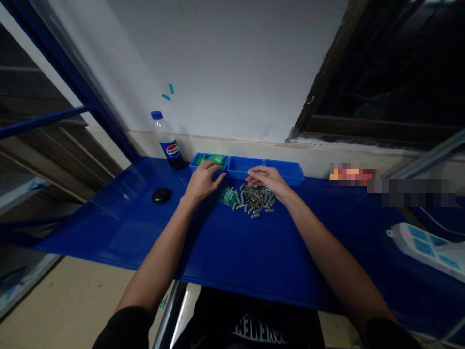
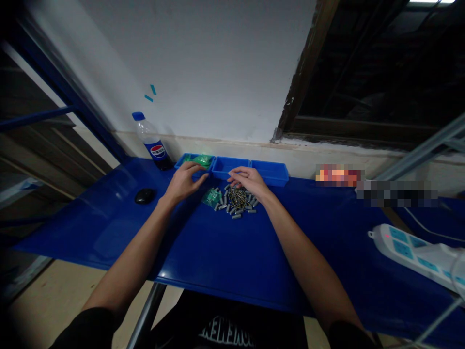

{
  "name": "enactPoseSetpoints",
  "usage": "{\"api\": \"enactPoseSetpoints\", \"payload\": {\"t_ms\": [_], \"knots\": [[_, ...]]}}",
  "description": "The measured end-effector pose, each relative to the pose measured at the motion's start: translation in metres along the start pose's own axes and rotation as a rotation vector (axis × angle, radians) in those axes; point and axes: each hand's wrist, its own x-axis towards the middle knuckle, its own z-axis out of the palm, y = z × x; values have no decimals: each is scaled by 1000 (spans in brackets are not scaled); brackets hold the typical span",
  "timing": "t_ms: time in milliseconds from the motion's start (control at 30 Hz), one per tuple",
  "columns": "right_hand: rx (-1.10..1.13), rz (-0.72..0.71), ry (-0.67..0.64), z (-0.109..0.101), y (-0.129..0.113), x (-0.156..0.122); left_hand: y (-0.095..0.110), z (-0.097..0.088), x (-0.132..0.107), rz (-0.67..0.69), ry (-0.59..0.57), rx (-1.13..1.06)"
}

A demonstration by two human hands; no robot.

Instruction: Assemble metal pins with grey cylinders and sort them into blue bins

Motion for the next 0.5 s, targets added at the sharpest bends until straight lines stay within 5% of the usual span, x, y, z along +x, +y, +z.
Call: {"api": "enactPoseSetpoints", "payload": {"t_ms": [100,200,500], "knots": [[-12,5,-7,-2,1,0,2,-2,1,147,-296,-178],[-29,7,-14,-3,1,0,-1,4,1,161,-430,-175],[-17,10,-23,-1,3,0,4,6,1,16,-342,-352]]}}
